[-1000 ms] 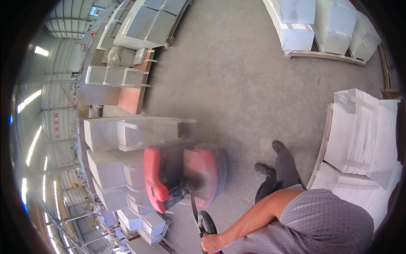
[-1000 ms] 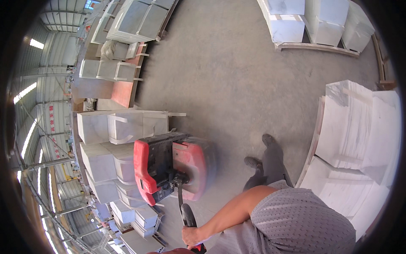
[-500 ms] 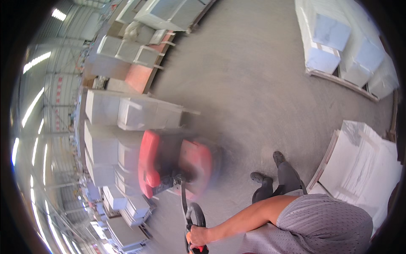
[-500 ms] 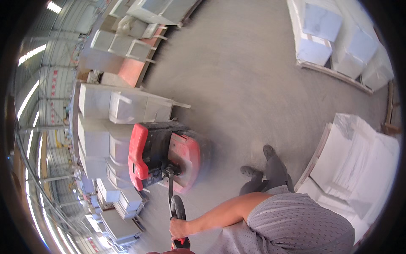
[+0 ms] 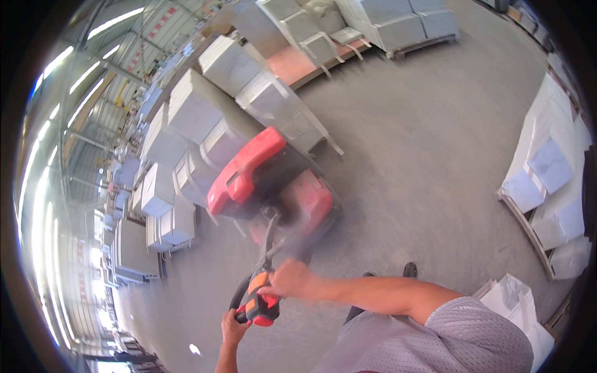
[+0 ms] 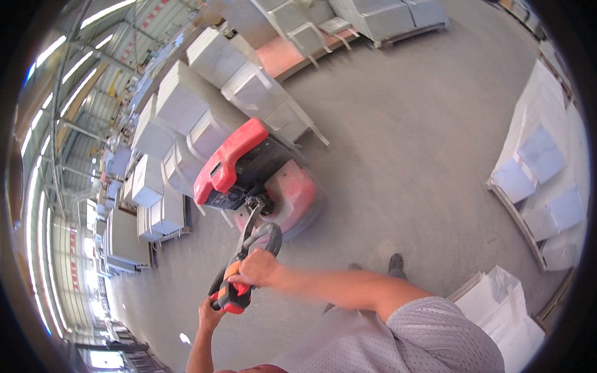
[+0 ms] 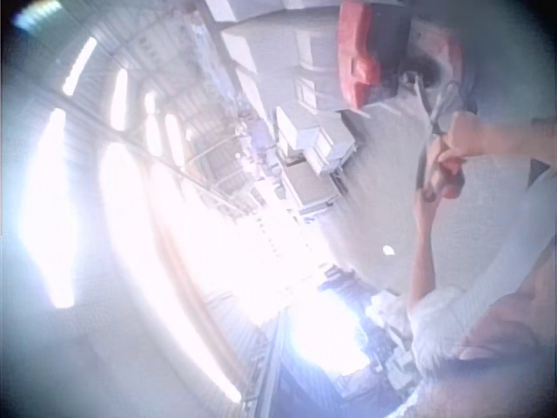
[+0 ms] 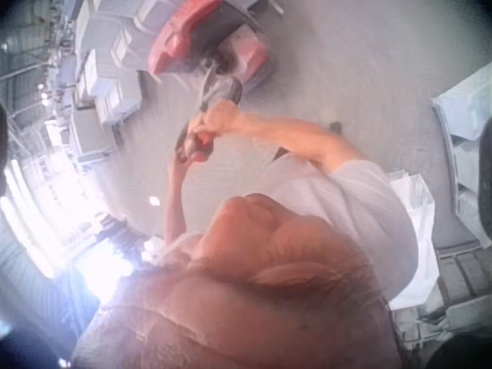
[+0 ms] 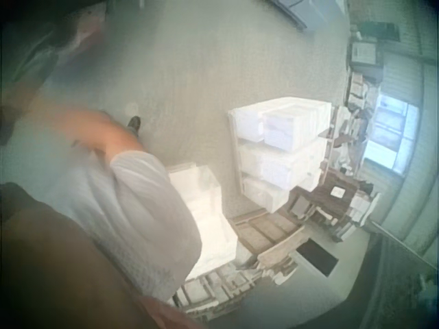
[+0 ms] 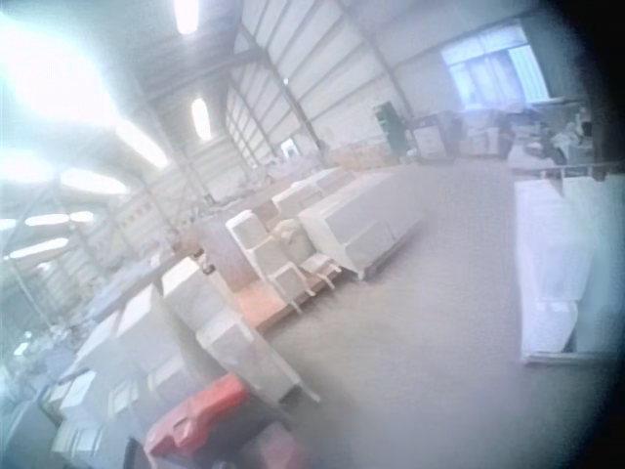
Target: The person operates a red manual pallet jack in a warehouse, moving it forward and backward between stacks of wrapped furniture components. The person steers and positions the jack near pallets and wrapped items without lifting any load during the clip.
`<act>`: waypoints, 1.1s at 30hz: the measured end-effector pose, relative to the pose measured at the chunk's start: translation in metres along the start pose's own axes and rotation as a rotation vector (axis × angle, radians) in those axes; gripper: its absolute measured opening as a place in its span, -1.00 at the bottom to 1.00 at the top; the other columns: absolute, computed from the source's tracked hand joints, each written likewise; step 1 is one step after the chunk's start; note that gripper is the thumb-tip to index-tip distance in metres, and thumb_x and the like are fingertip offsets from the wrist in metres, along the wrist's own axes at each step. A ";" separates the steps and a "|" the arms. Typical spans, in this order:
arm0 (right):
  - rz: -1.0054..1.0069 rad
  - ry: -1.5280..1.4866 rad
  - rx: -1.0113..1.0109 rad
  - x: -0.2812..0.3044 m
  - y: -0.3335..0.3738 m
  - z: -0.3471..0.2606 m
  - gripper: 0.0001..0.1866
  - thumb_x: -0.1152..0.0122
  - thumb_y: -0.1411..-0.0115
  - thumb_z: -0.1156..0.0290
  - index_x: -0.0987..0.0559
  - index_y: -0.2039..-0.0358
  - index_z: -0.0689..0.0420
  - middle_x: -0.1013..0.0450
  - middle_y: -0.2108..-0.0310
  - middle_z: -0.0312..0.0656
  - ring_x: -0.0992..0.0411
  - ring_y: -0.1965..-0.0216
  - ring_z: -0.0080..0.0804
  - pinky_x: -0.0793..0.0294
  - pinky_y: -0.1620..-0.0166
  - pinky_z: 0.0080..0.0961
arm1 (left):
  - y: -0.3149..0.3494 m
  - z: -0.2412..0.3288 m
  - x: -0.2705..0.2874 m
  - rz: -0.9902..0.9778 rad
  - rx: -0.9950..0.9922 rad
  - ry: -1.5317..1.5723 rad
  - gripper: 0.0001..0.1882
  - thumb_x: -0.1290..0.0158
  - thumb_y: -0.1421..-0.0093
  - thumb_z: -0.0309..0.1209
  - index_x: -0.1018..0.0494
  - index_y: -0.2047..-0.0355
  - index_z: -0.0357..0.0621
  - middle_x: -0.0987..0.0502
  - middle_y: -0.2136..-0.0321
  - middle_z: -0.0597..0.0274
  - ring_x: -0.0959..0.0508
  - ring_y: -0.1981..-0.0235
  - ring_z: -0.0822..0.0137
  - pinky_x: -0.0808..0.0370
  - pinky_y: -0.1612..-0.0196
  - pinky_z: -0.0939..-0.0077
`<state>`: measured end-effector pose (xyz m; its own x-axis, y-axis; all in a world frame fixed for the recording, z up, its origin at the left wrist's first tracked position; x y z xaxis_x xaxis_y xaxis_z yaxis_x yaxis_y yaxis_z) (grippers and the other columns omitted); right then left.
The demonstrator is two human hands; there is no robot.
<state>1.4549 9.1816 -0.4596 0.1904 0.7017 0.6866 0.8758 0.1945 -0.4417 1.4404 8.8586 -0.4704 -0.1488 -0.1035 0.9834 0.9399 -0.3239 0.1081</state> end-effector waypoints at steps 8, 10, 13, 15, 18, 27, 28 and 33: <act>-0.022 0.114 0.016 -0.017 -0.025 0.046 -0.20 0.09 -0.21 -0.37 -0.62 0.71 0.14 -0.46 0.72 -0.10 -0.52 0.60 -0.18 -0.47 0.45 -0.28 | -0.045 0.015 -0.016 0.096 0.035 -0.046 -0.58 -0.44 0.22 -0.22 -0.46 0.48 -0.15 -0.57 0.47 0.10 -0.55 0.31 -0.02 -0.49 0.24 0.10; -0.056 0.121 -0.005 -0.027 -0.029 0.059 -0.20 0.11 -0.20 -0.37 -0.62 0.71 0.14 -0.46 0.72 -0.10 -0.52 0.59 -0.17 -0.47 0.45 -0.28 | -0.056 0.009 -0.030 0.084 0.046 -0.012 -0.56 -0.44 0.23 -0.20 -0.45 0.50 -0.16 -0.57 0.50 0.08 -0.55 0.36 -0.03 -0.49 0.28 0.07; -0.021 0.089 0.046 -0.041 -0.031 0.077 -0.21 0.09 -0.20 -0.37 -0.55 0.72 0.16 -0.41 0.75 -0.07 -0.44 0.65 -0.08 -0.38 0.51 -0.16 | -0.072 -0.001 -0.056 0.094 0.038 0.011 -0.55 -0.44 0.24 -0.17 -0.44 0.52 -0.16 -0.57 0.52 0.05 -0.55 0.41 -0.07 -0.48 0.32 0.03; -0.039 0.091 0.044 -0.052 -0.034 0.095 -0.21 0.09 -0.18 -0.38 -0.55 0.73 0.14 -0.40 0.76 -0.07 -0.43 0.66 -0.07 -0.36 0.53 -0.15 | -0.083 -0.005 -0.075 0.121 0.038 -0.005 -0.54 -0.44 0.23 -0.16 -0.44 0.52 -0.17 -0.57 0.53 0.03 -0.55 0.42 -0.08 -0.47 0.33 0.02; -0.056 0.088 0.027 -0.067 -0.047 0.128 -0.20 0.09 -0.16 -0.41 -0.56 0.74 0.12 -0.39 0.77 -0.08 -0.42 0.67 -0.07 -0.34 0.54 -0.17 | -0.109 -0.008 -0.098 0.153 0.039 -0.036 -0.54 -0.43 0.22 -0.14 -0.44 0.53 -0.18 -0.57 0.54 0.01 -0.55 0.42 -0.09 -0.47 0.33 0.03; -0.141 0.075 0.025 -0.113 -0.143 0.215 -0.14 0.15 -0.14 -0.48 -0.59 0.70 0.14 -0.43 0.73 -0.05 -0.46 0.60 0.00 -0.41 0.34 -0.02 | -0.223 -0.036 -0.111 0.253 0.058 -0.025 -0.53 -0.43 0.22 -0.14 -0.42 0.56 -0.20 -0.52 0.62 -0.07 -0.53 0.48 -0.17 -0.46 0.35 -0.04; -0.147 0.101 0.028 -0.117 -0.156 0.222 -0.13 0.16 -0.13 -0.49 -0.59 0.68 0.14 -0.44 0.72 -0.04 -0.47 0.59 0.01 -0.41 0.32 0.00 | -0.235 -0.041 -0.112 0.284 0.028 -0.035 -0.53 -0.42 0.22 -0.14 -0.41 0.56 -0.20 -0.52 0.62 -0.08 -0.53 0.49 -0.17 -0.46 0.36 -0.04; -0.205 0.122 0.027 -0.149 -0.213 0.243 -0.08 0.19 -0.13 -0.52 -0.59 0.65 0.20 -0.46 0.68 -0.06 -0.49 0.55 -0.03 -0.44 0.35 -0.13 | -0.293 -0.087 -0.113 0.225 0.075 -0.014 -0.54 -0.41 0.20 -0.18 -0.39 0.55 -0.21 -0.53 0.54 -0.10 -0.52 0.39 -0.17 -0.43 0.30 -0.05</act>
Point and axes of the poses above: each hand's wrist, its own y-axis away from the middle knuckle, its own x-axis out of the back of the hand, z = x × y, the point moved 6 cm from there along -y, towards the middle knuckle
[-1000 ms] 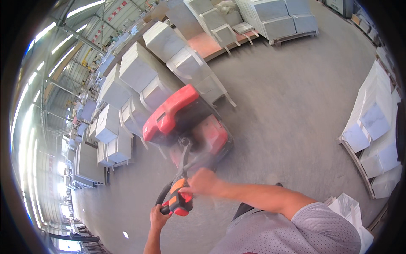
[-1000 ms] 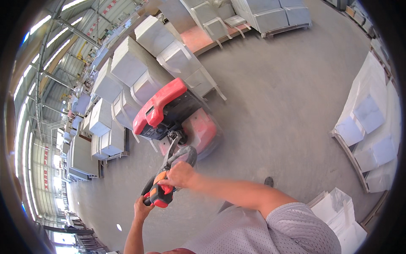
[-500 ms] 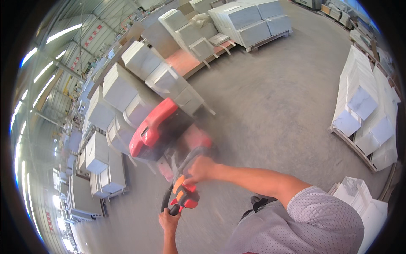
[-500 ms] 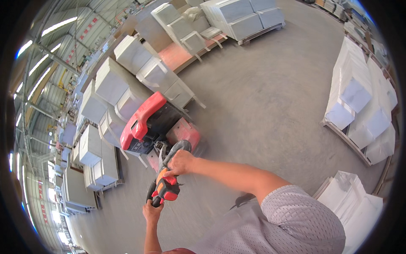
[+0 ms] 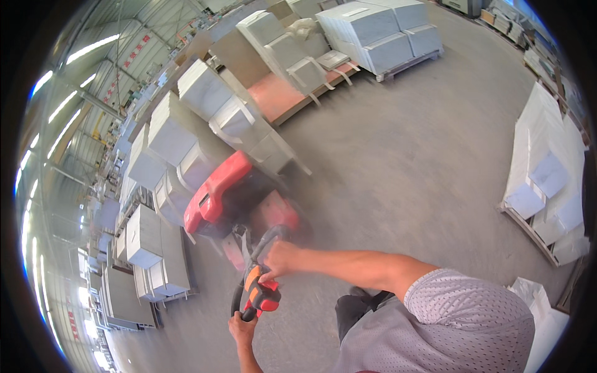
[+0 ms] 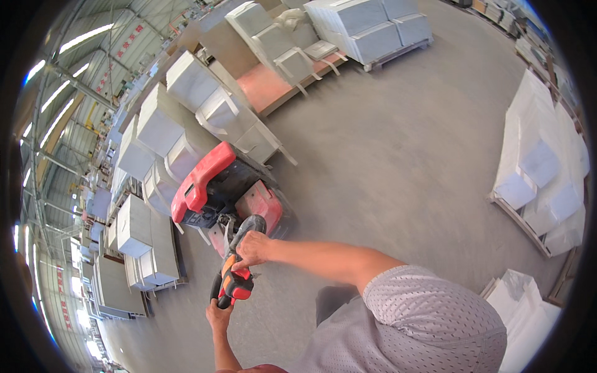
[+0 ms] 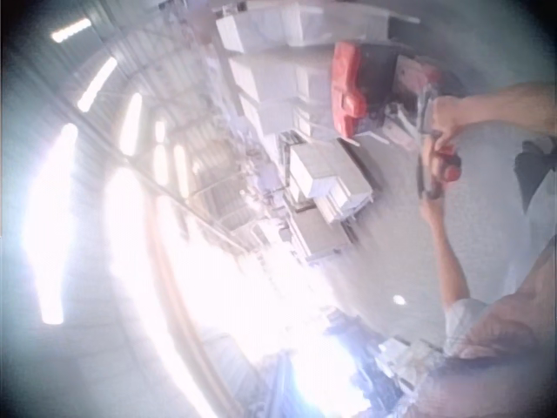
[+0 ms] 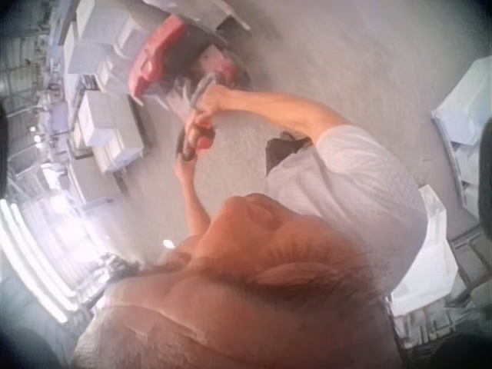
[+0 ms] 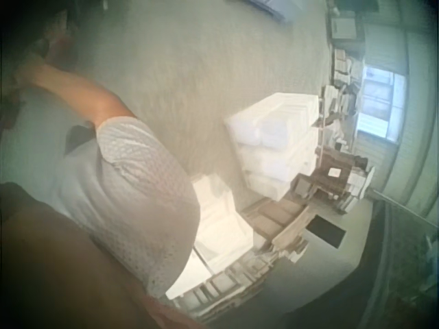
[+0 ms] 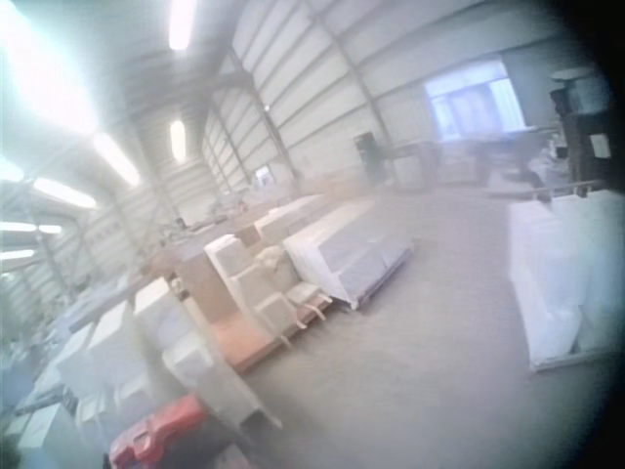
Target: The person operates a red manual pallet jack in a warehouse, moving it forward and backward between stacks of wrapped furniture components. The person steers and positions the jack near pallets and wrapped items without lifting any load during the clip.
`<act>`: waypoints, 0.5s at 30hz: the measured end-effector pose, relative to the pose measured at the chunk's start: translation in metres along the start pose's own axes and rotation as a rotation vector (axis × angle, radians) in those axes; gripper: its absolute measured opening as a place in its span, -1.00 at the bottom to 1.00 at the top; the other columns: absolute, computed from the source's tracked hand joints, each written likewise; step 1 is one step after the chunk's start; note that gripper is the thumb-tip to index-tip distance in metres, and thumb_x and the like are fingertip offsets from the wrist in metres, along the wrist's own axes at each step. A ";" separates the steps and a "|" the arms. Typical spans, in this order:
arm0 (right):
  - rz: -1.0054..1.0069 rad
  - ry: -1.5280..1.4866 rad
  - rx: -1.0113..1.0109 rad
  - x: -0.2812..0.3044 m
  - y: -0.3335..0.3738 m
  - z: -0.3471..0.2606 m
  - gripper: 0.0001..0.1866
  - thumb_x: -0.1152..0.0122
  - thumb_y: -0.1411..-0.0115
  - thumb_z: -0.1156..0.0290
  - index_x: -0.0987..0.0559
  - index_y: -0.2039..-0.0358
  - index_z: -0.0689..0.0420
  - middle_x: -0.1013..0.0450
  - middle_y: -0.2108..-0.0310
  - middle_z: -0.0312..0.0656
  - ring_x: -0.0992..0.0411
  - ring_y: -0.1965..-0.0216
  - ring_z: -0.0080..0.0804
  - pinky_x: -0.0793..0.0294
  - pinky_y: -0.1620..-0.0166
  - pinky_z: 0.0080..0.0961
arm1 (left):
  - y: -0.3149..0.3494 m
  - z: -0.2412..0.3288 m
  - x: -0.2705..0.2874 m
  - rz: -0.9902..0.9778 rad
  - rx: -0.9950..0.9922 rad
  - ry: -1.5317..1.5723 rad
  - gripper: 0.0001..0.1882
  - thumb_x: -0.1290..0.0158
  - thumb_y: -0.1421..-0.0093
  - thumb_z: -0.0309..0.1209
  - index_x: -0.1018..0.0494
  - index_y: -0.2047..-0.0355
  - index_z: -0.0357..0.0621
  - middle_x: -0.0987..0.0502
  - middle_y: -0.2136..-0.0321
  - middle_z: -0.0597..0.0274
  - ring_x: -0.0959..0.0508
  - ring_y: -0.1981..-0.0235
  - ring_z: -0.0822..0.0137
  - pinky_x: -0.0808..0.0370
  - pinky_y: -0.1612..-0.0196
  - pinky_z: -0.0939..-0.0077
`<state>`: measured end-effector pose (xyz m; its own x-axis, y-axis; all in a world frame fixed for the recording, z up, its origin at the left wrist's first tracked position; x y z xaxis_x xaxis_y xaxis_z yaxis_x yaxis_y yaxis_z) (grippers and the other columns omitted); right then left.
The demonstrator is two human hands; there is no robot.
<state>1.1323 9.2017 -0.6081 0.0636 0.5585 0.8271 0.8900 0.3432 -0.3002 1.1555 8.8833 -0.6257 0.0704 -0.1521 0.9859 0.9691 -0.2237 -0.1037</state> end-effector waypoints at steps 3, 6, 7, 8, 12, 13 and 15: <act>-0.082 -0.023 0.013 -0.016 -0.038 0.006 -0.08 0.19 -0.14 -0.51 -0.64 0.53 0.23 -0.54 0.57 0.04 -0.57 0.44 0.00 -0.53 0.31 -0.18 | -0.035 -0.024 0.000 0.006 -0.024 -0.010 -0.54 -0.41 0.20 -0.17 -0.39 0.56 -0.21 -0.52 0.55 -0.07 -0.51 0.40 -0.15 -0.43 0.30 -0.05; -0.102 -0.050 -0.009 -0.026 -0.073 0.013 -0.08 0.18 -0.14 -0.51 -0.63 0.54 0.23 -0.54 0.57 0.04 -0.57 0.44 0.00 -0.53 0.30 -0.15 | -0.064 -0.046 -0.003 -0.004 -0.008 -0.006 -0.53 -0.42 0.21 -0.15 -0.39 0.57 -0.20 -0.52 0.55 -0.05 -0.52 0.40 -0.14 -0.44 0.30 -0.04; -0.064 -0.053 -0.003 -0.027 -0.084 0.013 -0.08 0.18 -0.14 -0.51 -0.62 0.54 0.23 -0.54 0.57 0.04 -0.57 0.43 0.00 -0.53 0.29 -0.15 | -0.073 -0.051 -0.002 -0.002 -0.012 -0.004 -0.52 -0.43 0.21 -0.14 -0.40 0.56 -0.20 -0.52 0.55 -0.04 -0.52 0.41 -0.13 -0.44 0.30 -0.03; -0.056 -0.025 -0.003 -0.029 -0.094 0.015 -0.08 0.17 -0.13 -0.52 -0.62 0.54 0.23 -0.54 0.56 0.04 -0.57 0.42 0.01 -0.53 0.28 -0.14 | -0.081 -0.051 0.003 0.060 -0.072 0.033 -0.52 -0.43 0.22 -0.14 -0.40 0.56 -0.19 -0.52 0.55 -0.03 -0.52 0.41 -0.12 -0.44 0.30 -0.02; 0.017 -0.015 0.008 -0.034 -0.131 0.021 -0.08 0.19 -0.16 -0.49 -0.62 0.62 0.24 -0.49 0.62 0.05 -0.51 0.46 0.04 -0.46 0.29 -0.09 | -0.123 -0.064 0.012 -0.019 -0.086 -0.028 -0.56 -0.42 0.21 -0.22 -0.47 0.48 -0.27 -0.56 0.55 -0.02 -0.59 0.42 -0.01 -0.49 0.33 0.12; -0.016 0.005 0.001 -0.038 -0.140 0.024 -0.08 0.19 -0.17 -0.46 -0.62 0.66 0.25 -0.46 0.65 0.05 -0.48 0.49 0.05 -0.43 0.31 -0.09 | -0.135 -0.071 0.015 -0.084 -0.046 0.143 -0.55 -0.42 0.19 -0.22 -0.49 0.43 -0.26 -0.57 0.51 0.01 -0.58 0.40 0.02 -0.48 0.29 0.14; -0.040 -0.043 -0.030 -0.042 -0.159 0.029 -0.08 0.21 -0.17 -0.48 -0.62 0.64 0.24 -0.48 0.63 0.05 -0.49 0.48 0.04 -0.44 0.31 -0.08 | -0.152 -0.085 0.015 -0.260 0.063 0.459 -0.54 -0.41 0.13 -0.20 -0.53 0.32 -0.25 -0.60 0.43 0.07 -0.57 0.37 0.09 -0.48 0.22 0.19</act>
Point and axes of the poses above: each hand's wrist, its own y-axis away from the middle knuckle, its own x-axis out of the back of the hand, z = x × y, the point moved 6 cm from there along -y, towards the middle knuckle
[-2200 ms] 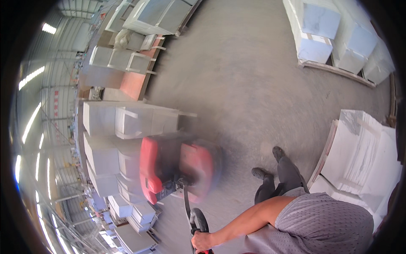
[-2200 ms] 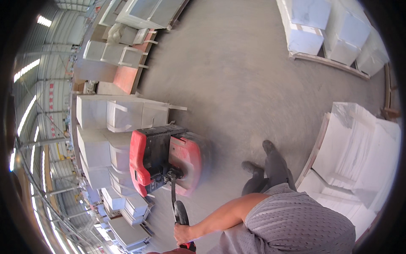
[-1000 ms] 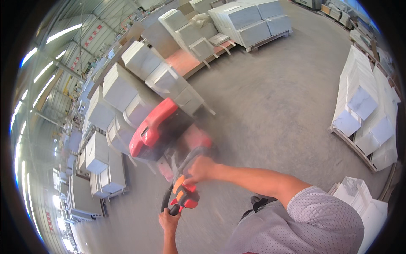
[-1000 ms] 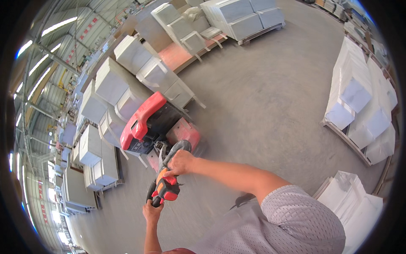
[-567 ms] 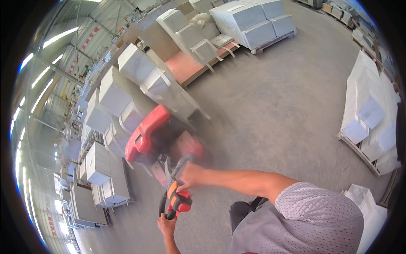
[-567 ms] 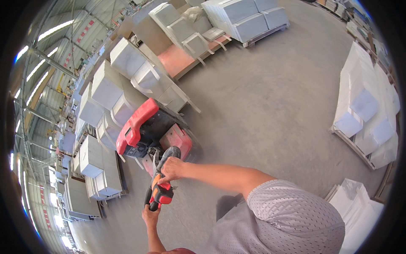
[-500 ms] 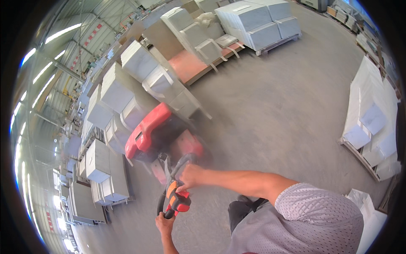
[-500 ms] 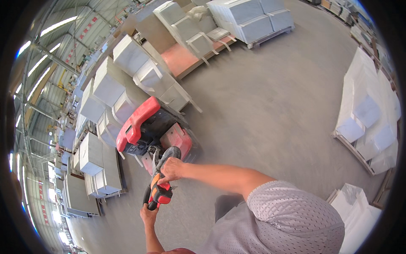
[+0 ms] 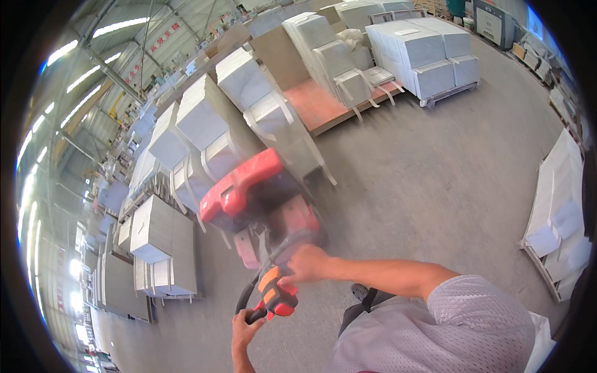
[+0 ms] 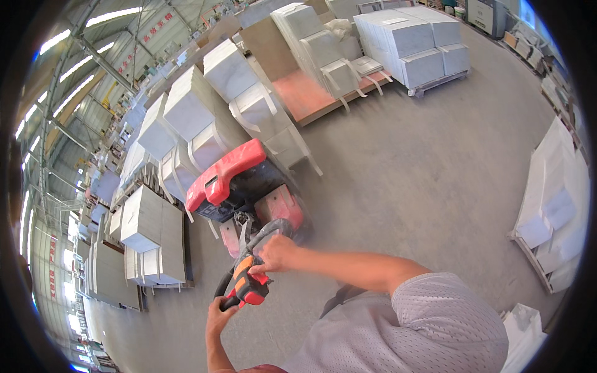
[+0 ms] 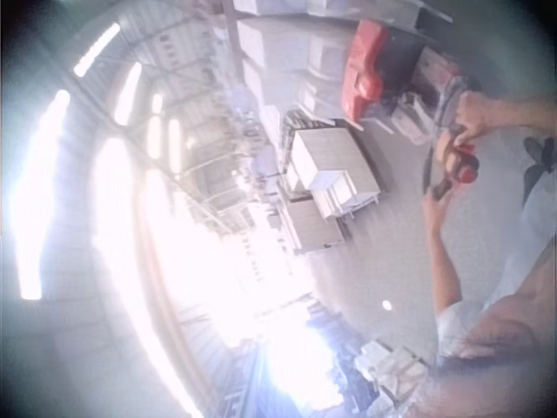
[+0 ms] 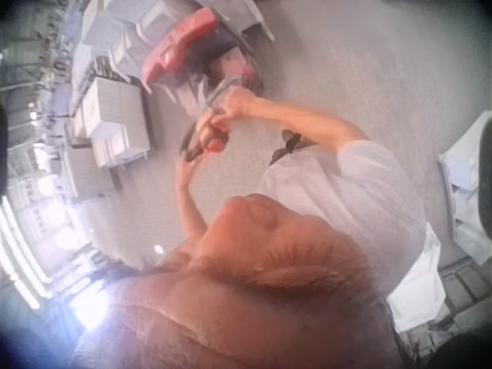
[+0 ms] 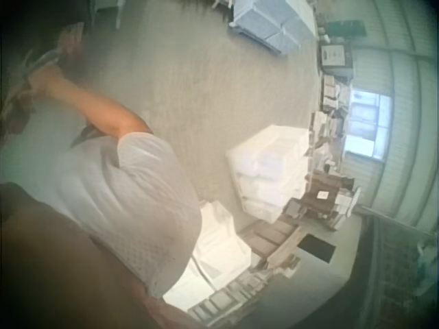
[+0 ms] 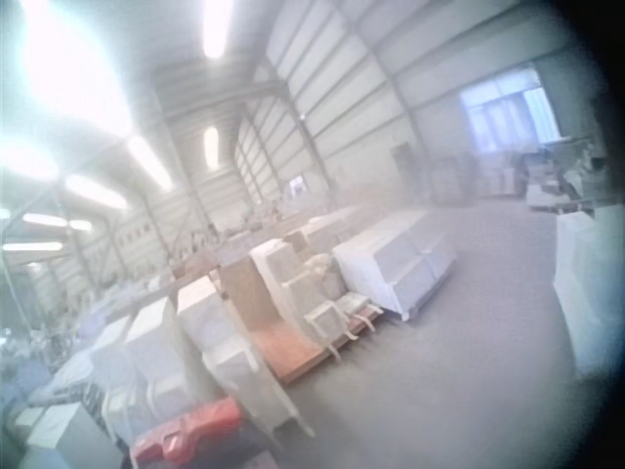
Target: The person operates a red manual pallet jack in a warehouse, moving it forward and backward between stacks of wrapped furniture components. The person steers and positions the jack near pallets and wrapped items without lifting any load during the clip.
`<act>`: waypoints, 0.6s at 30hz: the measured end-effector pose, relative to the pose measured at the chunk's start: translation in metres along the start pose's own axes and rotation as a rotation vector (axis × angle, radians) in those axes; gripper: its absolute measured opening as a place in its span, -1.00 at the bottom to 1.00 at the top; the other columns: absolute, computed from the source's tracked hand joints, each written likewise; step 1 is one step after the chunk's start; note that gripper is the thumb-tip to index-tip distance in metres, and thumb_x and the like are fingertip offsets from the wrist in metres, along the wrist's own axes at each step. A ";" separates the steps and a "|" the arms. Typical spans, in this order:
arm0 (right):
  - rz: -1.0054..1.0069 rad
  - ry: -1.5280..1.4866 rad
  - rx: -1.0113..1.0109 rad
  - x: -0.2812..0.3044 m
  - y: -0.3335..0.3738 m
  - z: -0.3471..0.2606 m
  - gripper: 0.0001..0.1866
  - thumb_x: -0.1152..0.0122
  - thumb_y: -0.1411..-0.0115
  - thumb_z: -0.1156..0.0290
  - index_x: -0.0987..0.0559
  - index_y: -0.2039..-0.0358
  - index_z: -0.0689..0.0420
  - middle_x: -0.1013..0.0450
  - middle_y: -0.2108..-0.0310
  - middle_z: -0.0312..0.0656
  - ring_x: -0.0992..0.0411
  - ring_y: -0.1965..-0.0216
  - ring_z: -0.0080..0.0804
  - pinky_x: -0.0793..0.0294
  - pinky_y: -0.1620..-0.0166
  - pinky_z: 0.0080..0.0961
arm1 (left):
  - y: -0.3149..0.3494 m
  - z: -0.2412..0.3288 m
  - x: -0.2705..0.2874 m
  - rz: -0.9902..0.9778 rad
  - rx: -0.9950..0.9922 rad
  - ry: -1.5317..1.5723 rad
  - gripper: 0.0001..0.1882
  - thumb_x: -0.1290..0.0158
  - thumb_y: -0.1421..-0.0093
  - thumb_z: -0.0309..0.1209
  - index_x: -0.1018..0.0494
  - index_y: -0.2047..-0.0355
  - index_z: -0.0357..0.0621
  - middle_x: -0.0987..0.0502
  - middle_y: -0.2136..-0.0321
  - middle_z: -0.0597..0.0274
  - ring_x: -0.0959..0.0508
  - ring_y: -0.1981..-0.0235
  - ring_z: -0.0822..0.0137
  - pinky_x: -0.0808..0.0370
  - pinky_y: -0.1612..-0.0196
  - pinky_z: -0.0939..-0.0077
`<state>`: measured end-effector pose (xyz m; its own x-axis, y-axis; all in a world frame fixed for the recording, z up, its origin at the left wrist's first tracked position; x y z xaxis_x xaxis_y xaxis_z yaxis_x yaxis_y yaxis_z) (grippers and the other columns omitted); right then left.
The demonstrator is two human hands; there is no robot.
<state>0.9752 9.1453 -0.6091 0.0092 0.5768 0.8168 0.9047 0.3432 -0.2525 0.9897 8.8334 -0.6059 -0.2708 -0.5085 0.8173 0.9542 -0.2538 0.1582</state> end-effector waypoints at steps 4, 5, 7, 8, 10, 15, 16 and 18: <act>-0.196 -0.034 -0.020 -0.009 -0.032 -0.003 -0.04 0.26 -0.16 -0.52 -0.62 0.56 0.25 -0.52 0.59 0.06 -0.54 0.43 0.02 -0.46 0.29 -0.07 | -0.027 -0.034 0.016 0.269 0.324 0.320 -0.43 0.05 -0.32 -0.01 -0.57 0.48 -0.33 -0.60 0.51 0.07 -0.55 0.41 0.17 -0.44 0.24 0.25; -0.205 -0.057 0.002 -0.009 -0.035 -0.006 -0.04 0.27 -0.17 -0.52 -0.62 0.56 0.25 -0.52 0.59 0.05 -0.53 0.44 0.02 -0.46 0.30 -0.07 | -0.034 -0.038 0.017 0.352 0.360 0.115 -0.25 0.26 -0.40 0.05 -0.52 0.66 -0.34 -0.53 0.66 0.05 -0.53 0.51 0.14 -0.43 0.32 0.23; -0.193 -0.056 0.002 -0.008 -0.043 -0.011 -0.08 0.24 -0.18 -0.48 -0.58 0.63 0.23 -0.49 0.62 0.04 -0.49 0.49 0.05 -0.43 0.36 -0.07 | -0.041 -0.046 0.019 0.592 0.427 0.062 -0.27 0.21 -0.40 0.03 -0.49 0.69 -0.34 -0.45 0.75 0.10 -0.46 0.63 0.19 -0.38 0.40 0.22; -0.193 -0.075 -0.007 -0.008 -0.049 -0.012 -0.10 0.23 -0.18 -0.46 -0.56 0.67 0.23 -0.47 0.64 0.03 -0.46 0.52 0.07 -0.42 0.39 -0.07 | -0.041 -0.045 0.019 0.700 0.411 0.054 -0.28 0.18 -0.40 0.02 -0.47 0.71 -0.34 -0.42 0.80 0.13 -0.42 0.69 0.22 -0.36 0.44 0.21; -0.391 -0.123 0.005 -0.021 -0.055 -0.010 -0.08 0.25 -0.21 -0.44 -0.56 0.63 0.27 -0.48 0.59 0.10 -0.47 0.50 0.12 -0.42 0.39 -0.05 | -0.042 -0.047 0.013 0.690 0.413 -0.003 -0.33 0.17 -0.40 -0.05 -0.47 0.72 -0.33 -0.43 0.78 0.05 -0.46 0.66 0.10 -0.34 0.45 0.10; -0.803 -0.261 0.144 -0.047 -0.083 0.003 -0.04 0.33 -0.28 -0.42 -0.56 0.55 0.34 -0.47 0.59 0.11 -0.50 0.53 0.02 -0.47 0.43 -0.11 | -0.040 -0.071 0.008 0.815 0.297 -0.042 -0.43 0.06 -0.36 -0.18 -0.44 0.73 -0.33 -0.40 0.76 -0.08 -0.43 0.64 -0.10 -0.27 0.47 -0.01; -0.963 -0.368 0.075 -0.055 -0.083 0.006 -0.06 0.35 -0.30 -0.41 -0.55 0.57 0.33 -0.47 0.59 0.08 -0.51 0.53 -0.05 -0.49 0.43 -0.15 | -0.040 -0.081 0.006 0.799 0.317 -0.037 -0.44 0.05 -0.35 -0.19 -0.44 0.73 -0.33 -0.40 0.76 -0.08 -0.43 0.63 -0.10 -0.27 0.47 -0.01; -1.111 -0.630 -0.048 -0.064 -0.091 0.002 -0.07 0.37 -0.33 -0.38 -0.52 0.62 0.30 -0.46 0.59 0.02 -0.53 0.52 -0.20 -0.53 0.42 -0.23 | -0.041 -0.099 0.010 0.809 0.330 -0.037 -0.46 0.03 -0.34 -0.22 -0.44 0.72 -0.34 -0.40 0.76 -0.08 -0.43 0.62 -0.10 -0.27 0.47 -0.01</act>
Point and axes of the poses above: each hand's wrist, its own y-axis away from the middle knuckle, its own x-axis out of the back of the hand, z = x × y, the point moved 6 cm from there along -y, towards the middle knuckle
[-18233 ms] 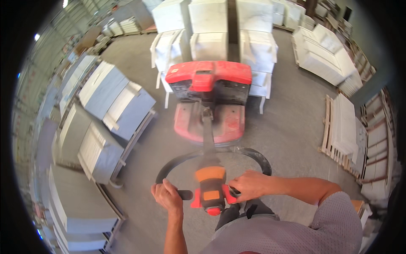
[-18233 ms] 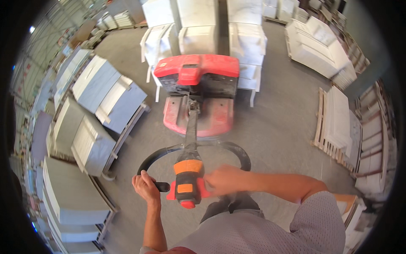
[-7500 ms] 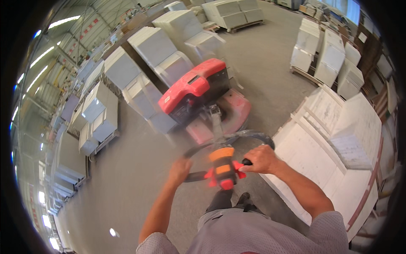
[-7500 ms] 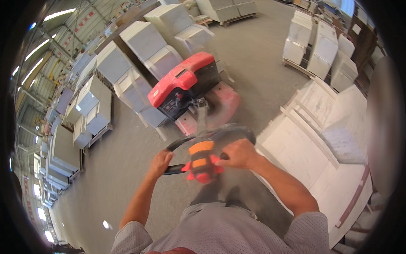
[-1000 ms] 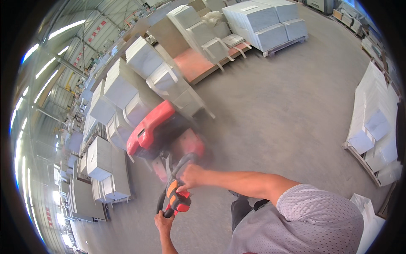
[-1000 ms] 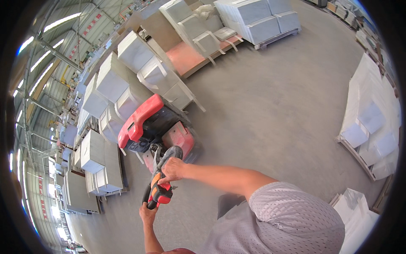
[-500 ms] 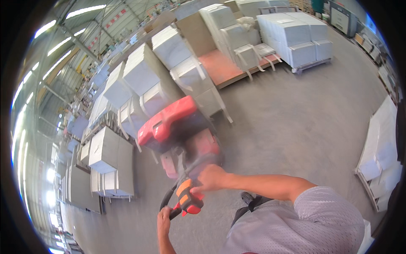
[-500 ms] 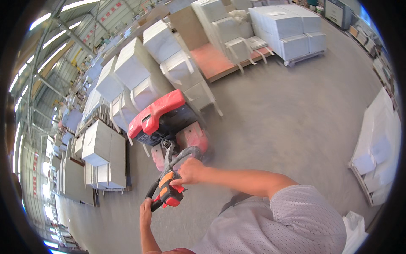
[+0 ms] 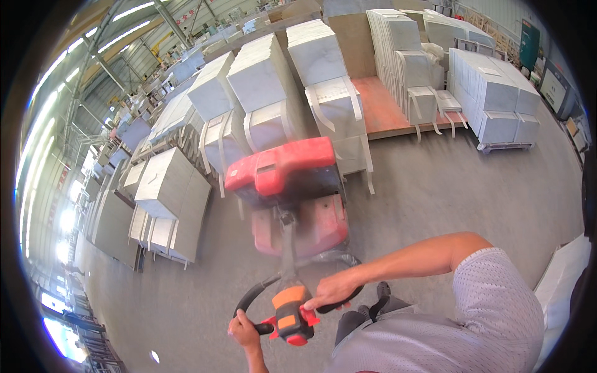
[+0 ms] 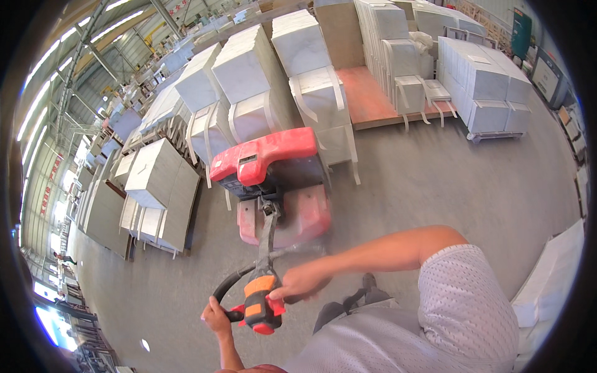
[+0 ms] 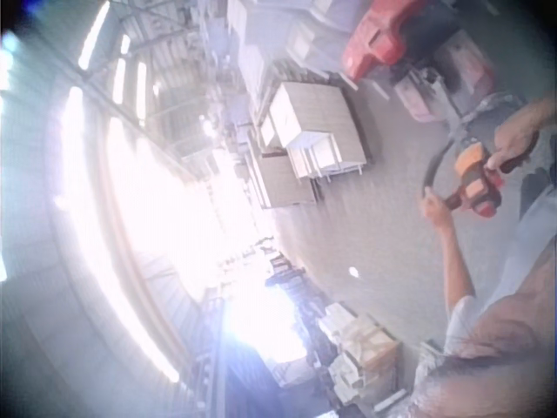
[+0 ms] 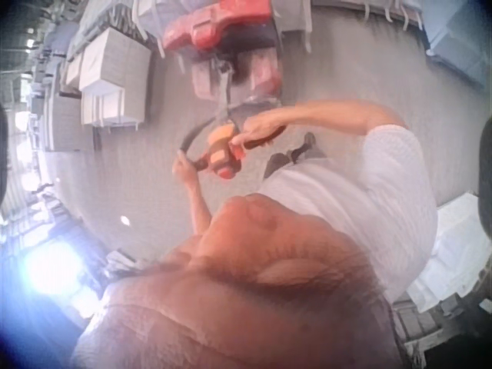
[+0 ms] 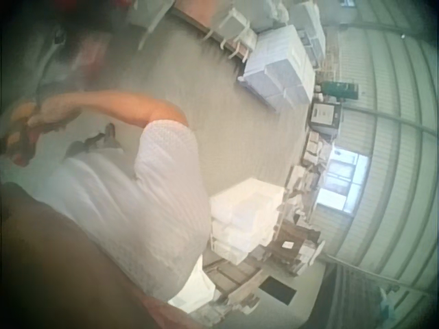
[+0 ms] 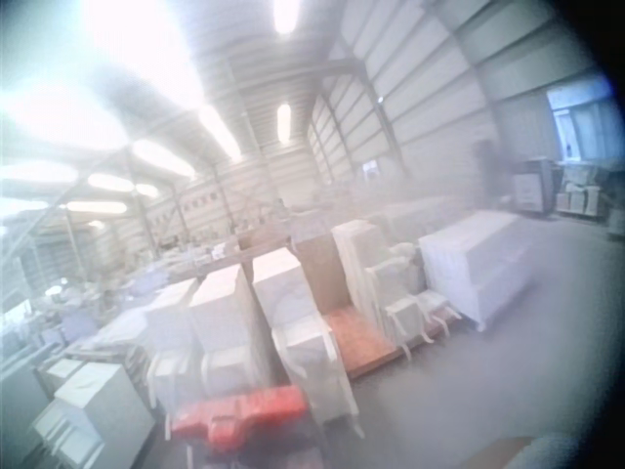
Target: The person operates a red manual pallet jack in a warehouse, moving it forward and backward between stacks of wrapped furniture components. The person steers and positions the jack near pallets and wrapped items without lifting any load during the clip.
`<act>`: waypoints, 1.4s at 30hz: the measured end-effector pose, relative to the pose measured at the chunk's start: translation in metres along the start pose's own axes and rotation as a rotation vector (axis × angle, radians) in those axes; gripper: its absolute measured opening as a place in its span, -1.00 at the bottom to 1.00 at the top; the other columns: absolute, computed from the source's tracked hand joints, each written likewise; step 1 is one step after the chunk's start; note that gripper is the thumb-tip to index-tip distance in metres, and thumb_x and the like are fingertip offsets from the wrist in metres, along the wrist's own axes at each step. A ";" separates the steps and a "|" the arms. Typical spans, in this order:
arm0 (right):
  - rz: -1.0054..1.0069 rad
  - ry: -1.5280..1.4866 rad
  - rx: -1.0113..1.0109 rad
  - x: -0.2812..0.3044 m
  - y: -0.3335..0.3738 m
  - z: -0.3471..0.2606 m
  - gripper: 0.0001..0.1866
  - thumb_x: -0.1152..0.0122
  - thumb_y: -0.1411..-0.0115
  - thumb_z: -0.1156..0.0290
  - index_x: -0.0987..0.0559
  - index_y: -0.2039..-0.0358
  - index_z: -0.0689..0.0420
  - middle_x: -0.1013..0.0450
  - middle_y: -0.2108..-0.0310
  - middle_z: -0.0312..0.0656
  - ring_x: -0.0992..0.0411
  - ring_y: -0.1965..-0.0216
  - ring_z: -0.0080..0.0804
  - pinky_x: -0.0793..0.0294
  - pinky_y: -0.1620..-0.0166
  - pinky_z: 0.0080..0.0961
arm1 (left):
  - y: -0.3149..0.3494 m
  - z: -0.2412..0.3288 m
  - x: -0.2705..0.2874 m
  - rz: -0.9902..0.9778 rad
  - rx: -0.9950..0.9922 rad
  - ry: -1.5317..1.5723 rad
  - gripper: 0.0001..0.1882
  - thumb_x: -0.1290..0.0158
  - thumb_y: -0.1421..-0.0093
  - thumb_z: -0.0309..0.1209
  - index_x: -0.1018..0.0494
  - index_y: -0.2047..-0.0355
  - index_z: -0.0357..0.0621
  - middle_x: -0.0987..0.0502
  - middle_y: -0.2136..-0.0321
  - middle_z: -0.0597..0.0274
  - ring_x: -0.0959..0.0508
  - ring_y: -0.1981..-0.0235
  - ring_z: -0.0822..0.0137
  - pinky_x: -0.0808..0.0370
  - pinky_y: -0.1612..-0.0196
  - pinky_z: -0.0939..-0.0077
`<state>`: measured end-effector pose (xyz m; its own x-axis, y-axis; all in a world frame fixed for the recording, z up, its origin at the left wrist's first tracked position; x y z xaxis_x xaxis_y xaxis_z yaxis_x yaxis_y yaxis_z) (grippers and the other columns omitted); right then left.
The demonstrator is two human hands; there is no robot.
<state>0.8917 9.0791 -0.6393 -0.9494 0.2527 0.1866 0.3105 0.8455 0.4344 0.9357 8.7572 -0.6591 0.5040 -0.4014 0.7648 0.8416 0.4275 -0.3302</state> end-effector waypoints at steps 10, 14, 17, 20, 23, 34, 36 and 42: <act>0.066 -0.123 0.052 0.003 -0.053 -0.051 -0.13 0.27 -0.35 -0.31 -0.41 0.66 0.33 -0.39 0.73 -0.07 -0.45 0.75 -0.26 -0.49 0.55 -0.32 | -0.081 -0.026 0.031 -0.071 -0.023 0.097 -0.30 0.13 -0.41 -0.11 -0.38 0.83 -0.30 -0.33 0.88 0.25 -0.29 0.78 0.43 -0.25 0.59 0.37; 0.067 -0.128 0.082 0.015 -0.045 -0.045 -0.14 0.30 -0.36 -0.31 -0.39 0.65 0.33 -0.39 0.74 -0.08 -0.46 0.74 -0.25 -0.50 0.53 -0.31 | -0.081 -0.027 0.029 -0.071 0.050 0.084 -0.28 0.15 -0.42 -0.09 -0.32 0.85 -0.27 -0.30 0.89 0.28 -0.27 0.78 0.45 -0.23 0.59 0.44; 0.101 -0.115 0.112 0.015 -0.046 -0.044 -0.08 0.37 -0.36 -0.34 -0.35 0.74 0.33 -0.39 0.75 -0.05 -0.49 0.72 -0.22 -0.51 0.47 -0.28 | -0.080 -0.020 0.031 -0.141 0.094 0.004 -0.43 0.07 -0.37 -0.09 -0.45 0.68 -0.24 -0.39 0.78 0.27 -0.32 0.71 0.44 -0.24 0.65 0.34; 0.128 -0.147 0.152 0.012 -0.055 -0.045 -0.11 0.35 -0.38 -0.29 -0.41 0.70 0.33 -0.41 0.74 -0.07 -0.49 0.73 -0.23 -0.52 0.51 -0.30 | -0.087 -0.024 0.029 -0.190 0.153 0.049 -0.48 0.04 -0.36 -0.10 -0.46 0.63 -0.23 -0.37 0.73 0.33 -0.32 0.71 0.39 -0.25 0.68 0.30; 0.132 -0.173 0.186 0.014 -0.068 -0.044 -0.25 0.30 -0.41 -0.18 -0.53 0.49 0.29 -0.46 0.71 -0.08 -0.49 0.73 -0.24 -0.53 0.51 -0.30 | -0.103 -0.051 0.016 -0.167 0.352 0.276 -0.50 0.03 -0.37 -0.10 -0.51 0.61 -0.20 -0.36 0.76 0.35 -0.34 0.74 0.34 -0.31 0.69 0.29; 0.363 -0.203 0.346 0.045 -0.155 -0.035 -0.46 0.24 -0.41 -0.07 -0.55 0.21 0.14 -0.50 0.66 -0.07 -0.51 0.71 -0.24 -0.54 0.50 -0.30 | -0.207 -0.086 -0.039 -0.049 0.043 0.267 -0.34 0.09 -0.40 -0.08 -0.32 0.81 -0.22 -0.27 0.85 0.32 -0.25 0.77 0.45 -0.16 0.67 0.36; 0.497 -0.158 0.318 0.060 -0.164 -0.035 -0.54 0.19 -0.37 0.00 -0.49 -0.10 -0.09 -0.59 0.39 -0.07 -0.54 0.65 -0.20 -0.55 0.50 -0.30 | -0.234 -0.102 -0.047 -0.061 -0.058 0.274 -0.30 0.10 -0.41 -0.08 -0.29 0.84 -0.22 -0.26 0.87 0.32 -0.23 0.78 0.48 -0.14 0.67 0.37; 0.455 -0.119 0.252 0.083 -0.169 -0.026 -0.60 0.25 -0.38 0.05 -0.55 0.10 -0.09 -0.53 0.48 -0.13 -0.53 0.66 -0.25 -0.54 0.59 -0.33 | -0.256 -0.104 -0.083 -0.149 -0.127 0.169 -0.29 0.12 -0.41 -0.11 -0.34 0.84 -0.31 -0.28 0.90 0.24 -0.31 0.81 0.37 -0.25 0.65 0.31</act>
<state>0.7619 8.9444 -0.6741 -0.7247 0.6596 0.1991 0.6850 0.7209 0.1050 0.6984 8.5965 -0.6960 0.3893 -0.5868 0.7100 0.9211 0.2531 -0.2959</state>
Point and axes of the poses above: each hand's wrist, its own y-axis away from the middle knuckle, its own x-axis out of the back of the hand, z = x × y, the point moved 6 cm from there along -y, towards the middle knuckle
